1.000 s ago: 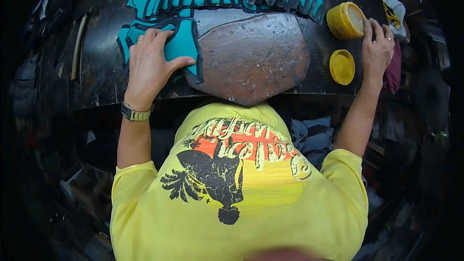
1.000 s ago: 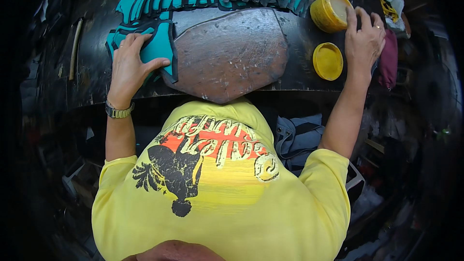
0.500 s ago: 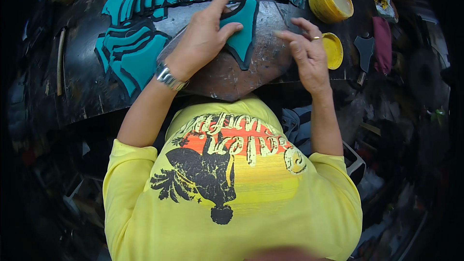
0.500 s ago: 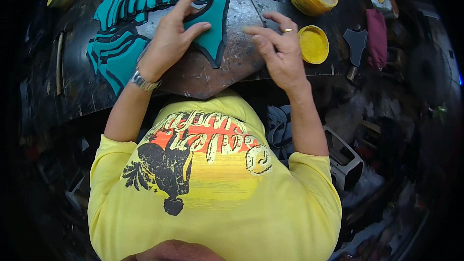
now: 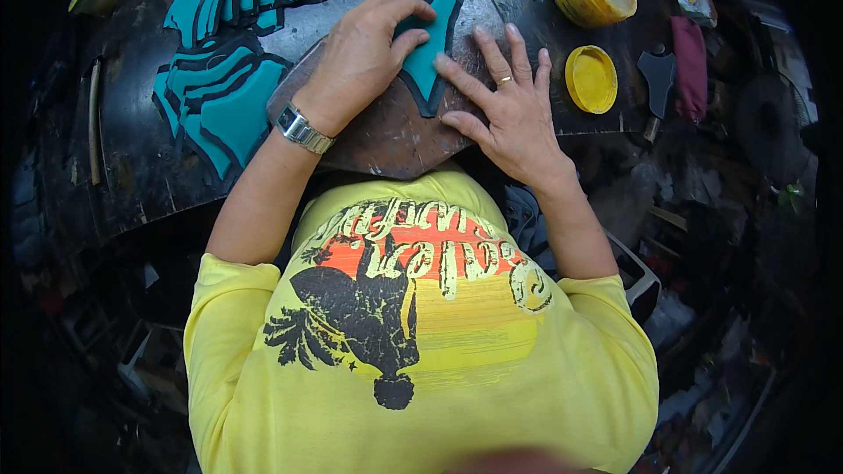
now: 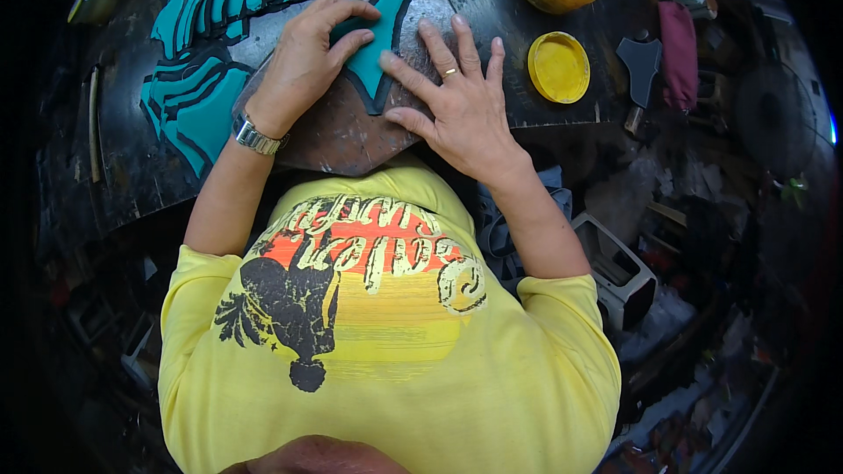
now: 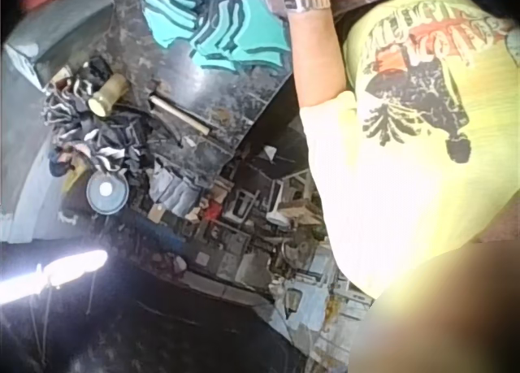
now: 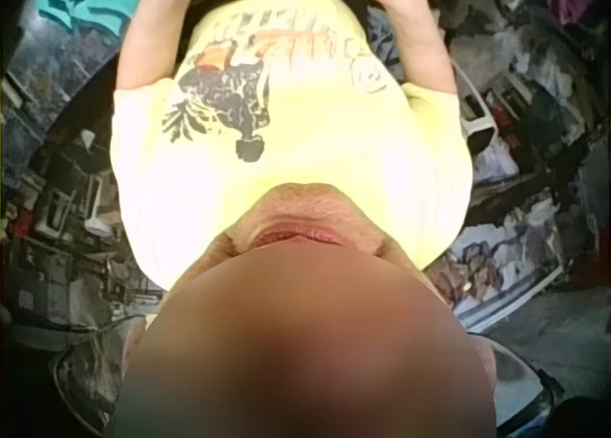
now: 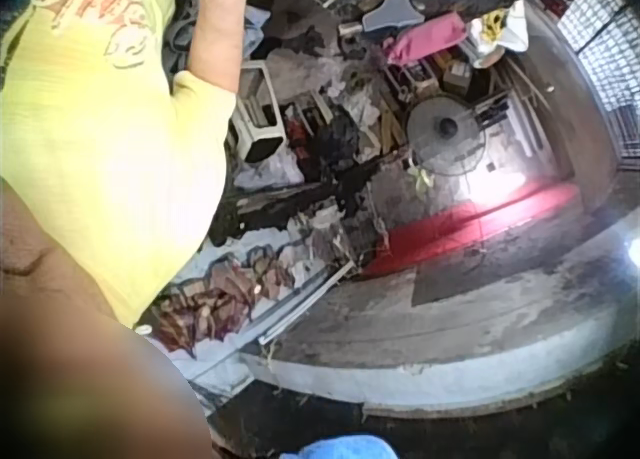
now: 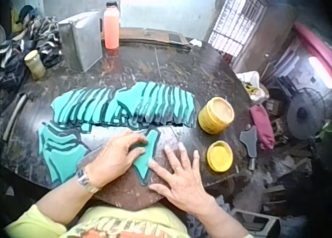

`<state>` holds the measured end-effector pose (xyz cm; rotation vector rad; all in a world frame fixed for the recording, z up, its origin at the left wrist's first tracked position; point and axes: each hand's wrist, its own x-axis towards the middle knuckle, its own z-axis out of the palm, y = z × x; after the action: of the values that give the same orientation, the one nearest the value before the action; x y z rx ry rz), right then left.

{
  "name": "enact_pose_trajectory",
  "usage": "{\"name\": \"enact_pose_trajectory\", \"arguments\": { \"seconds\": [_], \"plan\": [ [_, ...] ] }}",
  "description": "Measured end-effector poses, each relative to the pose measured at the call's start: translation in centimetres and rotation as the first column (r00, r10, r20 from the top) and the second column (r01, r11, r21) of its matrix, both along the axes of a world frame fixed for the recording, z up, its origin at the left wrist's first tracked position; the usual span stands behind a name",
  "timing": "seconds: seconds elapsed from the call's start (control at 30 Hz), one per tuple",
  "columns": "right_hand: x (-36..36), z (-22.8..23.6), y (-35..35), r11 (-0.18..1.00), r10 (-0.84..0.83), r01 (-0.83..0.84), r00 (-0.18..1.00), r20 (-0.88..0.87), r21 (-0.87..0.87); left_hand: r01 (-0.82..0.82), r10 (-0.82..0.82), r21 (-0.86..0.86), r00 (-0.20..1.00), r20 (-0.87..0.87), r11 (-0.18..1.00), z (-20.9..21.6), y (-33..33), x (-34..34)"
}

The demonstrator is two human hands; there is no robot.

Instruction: The person repeatedly rubs teal-colored shoe parts on a stone block, then closes a yellow container and rubs the stone block with both hands. The person then picks up a maroon pouch, opens it, and places a black object inside.

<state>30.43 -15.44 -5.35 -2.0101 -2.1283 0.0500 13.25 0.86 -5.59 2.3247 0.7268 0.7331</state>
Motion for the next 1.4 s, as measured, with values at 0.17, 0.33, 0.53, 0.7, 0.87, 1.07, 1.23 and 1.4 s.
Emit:
{"name": "enact_pose_trajectory", "arguments": {
  "seconds": [0.17,0.33,0.53,0.7,0.87,1.07,1.23,1.4],
  "plan": [
    [-0.8,0.7,-1.8,0.980,0.182,-0.192,0.973,-0.138,-0.058,-0.009,0.009,-0.011,1.000,-0.016,1.000,-0.1,0.0,0.0],
    [0.3,0.4,-0.8,0.993,0.039,0.002,0.936,-0.350,0.115,-0.005,0.005,0.006,1.000,-0.017,1.000,0.0,0.1,0.0],
    [0.9,-0.6,0.8,0.996,-0.048,0.039,0.993,0.108,0.084,-0.003,0.003,0.009,1.000,-0.014,1.000,0.0,0.1,0.0],
    [-0.1,0.5,-0.1,0.996,0.088,-0.087,0.995,0.037,-0.031,0.007,-0.007,-0.008,1.000,0.006,1.000,0.1,0.2,0.1],
    [-0.7,1.3,-1.8,0.980,0.181,-0.194,0.958,-0.221,-0.041,0.010,0.026,-0.261,0.991,0.135,0.965,1.7,1.0,-0.4],
    [1.8,0.8,-1.5,0.965,0.062,0.113,0.781,-0.621,0.238,-0.079,0.127,-0.201,0.962,0.242,0.976,4.6,10.1,-3.2],
    [2.5,0.9,-0.7,0.925,0.073,0.196,0.749,-0.659,0.326,-0.127,0.136,-0.114,0.988,0.077,0.985,1.7,17.1,-1.2],
    [3.6,2.0,-0.4,0.916,0.078,0.179,0.798,-0.597,0.358,-0.184,0.203,0.168,0.974,-0.101,0.968,-0.5,18.2,1.3]
  ]
}}
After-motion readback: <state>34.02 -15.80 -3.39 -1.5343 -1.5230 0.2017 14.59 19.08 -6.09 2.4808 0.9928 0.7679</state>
